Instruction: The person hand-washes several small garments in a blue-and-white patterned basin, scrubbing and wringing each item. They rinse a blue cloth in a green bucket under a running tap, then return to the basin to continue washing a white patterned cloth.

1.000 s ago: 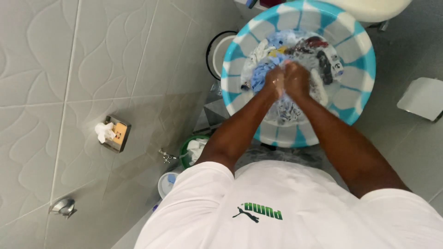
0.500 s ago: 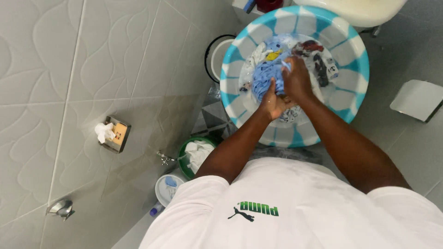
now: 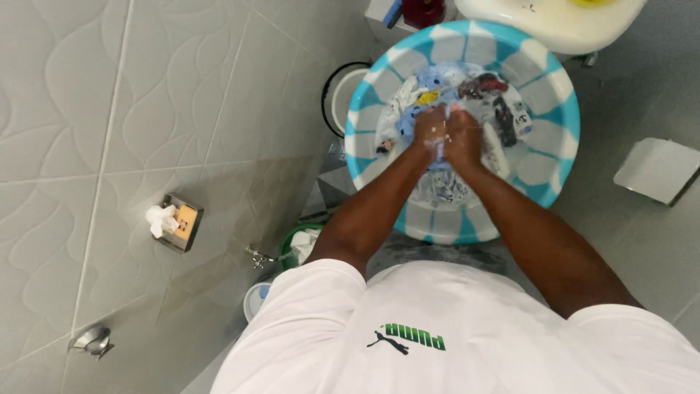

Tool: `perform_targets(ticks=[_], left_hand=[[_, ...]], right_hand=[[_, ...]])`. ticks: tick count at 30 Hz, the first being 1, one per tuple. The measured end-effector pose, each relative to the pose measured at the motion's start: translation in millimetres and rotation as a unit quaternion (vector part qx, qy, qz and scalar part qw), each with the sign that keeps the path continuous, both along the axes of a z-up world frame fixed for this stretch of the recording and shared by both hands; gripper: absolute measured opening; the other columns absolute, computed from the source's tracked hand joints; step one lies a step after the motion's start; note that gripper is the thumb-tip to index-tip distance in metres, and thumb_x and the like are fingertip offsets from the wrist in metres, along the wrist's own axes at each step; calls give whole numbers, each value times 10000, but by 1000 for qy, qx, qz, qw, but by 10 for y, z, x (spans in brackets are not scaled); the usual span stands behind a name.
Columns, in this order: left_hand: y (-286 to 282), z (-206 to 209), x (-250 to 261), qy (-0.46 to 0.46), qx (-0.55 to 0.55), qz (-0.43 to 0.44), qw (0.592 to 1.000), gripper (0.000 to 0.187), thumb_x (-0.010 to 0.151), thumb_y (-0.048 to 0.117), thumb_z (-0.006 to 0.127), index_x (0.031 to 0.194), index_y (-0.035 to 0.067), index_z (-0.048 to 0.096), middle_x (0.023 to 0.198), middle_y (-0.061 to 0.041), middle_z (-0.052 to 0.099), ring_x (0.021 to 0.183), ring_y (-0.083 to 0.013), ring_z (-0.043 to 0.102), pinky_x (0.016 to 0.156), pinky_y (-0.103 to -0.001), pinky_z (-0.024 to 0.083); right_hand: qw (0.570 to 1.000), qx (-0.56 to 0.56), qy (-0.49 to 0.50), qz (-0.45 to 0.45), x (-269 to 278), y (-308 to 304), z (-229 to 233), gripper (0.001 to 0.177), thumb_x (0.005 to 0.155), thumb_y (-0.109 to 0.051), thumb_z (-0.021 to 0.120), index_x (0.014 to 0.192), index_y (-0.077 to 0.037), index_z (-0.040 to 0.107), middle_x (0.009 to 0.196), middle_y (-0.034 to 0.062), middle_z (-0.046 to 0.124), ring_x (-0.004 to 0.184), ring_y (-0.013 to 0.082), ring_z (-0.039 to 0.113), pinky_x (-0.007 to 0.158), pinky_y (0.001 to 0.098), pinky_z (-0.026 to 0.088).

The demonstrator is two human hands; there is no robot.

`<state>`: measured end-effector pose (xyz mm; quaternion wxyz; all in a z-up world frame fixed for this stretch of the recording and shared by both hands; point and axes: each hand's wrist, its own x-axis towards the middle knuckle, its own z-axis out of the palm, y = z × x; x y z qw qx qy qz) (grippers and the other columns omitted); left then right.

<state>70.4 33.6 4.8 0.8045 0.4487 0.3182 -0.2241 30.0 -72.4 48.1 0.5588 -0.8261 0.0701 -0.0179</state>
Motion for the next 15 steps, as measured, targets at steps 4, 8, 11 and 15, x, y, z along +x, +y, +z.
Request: perform_targets(ticks=[4,8,11,15], left_hand=[[-89,43,-315,9,-11,-39,999,477,961,433,659,1310,122,565,1137,-68,597,1039,-236,606,859,-415,513],[-104,281,-922,56,-33,-13,998,457,967,413,667,1293,104,582,1123,-66,605,1025,-223,606,855,-403,512],[25,511,-712,59,-67,33,995,443,972,398,673,1281,90,595,1113,-64,611,1015,-214,606,852,-394,512],[152,501,-312,33,-125,31,991,424,978,377,681,1264,71,612,1099,-61,619,1002,-202,606,848,-383,511]], right_hand=[[946,220,232,43,375,-426,-221,404,1049,-330,562,1056,47,705,894,117,730,814,235,680,710,409,557],[889,268,345,137,380,-314,152,386,817,-144,643,1165,16,686,902,85,696,731,207,658,626,397,559],[952,131,256,104,123,-177,714,379,924,-188,598,1189,35,750,950,198,713,771,277,628,680,470,488],[970,-129,30,205,-310,12,1445,338,952,-240,691,1153,31,704,968,293,714,864,437,689,763,500,535]])
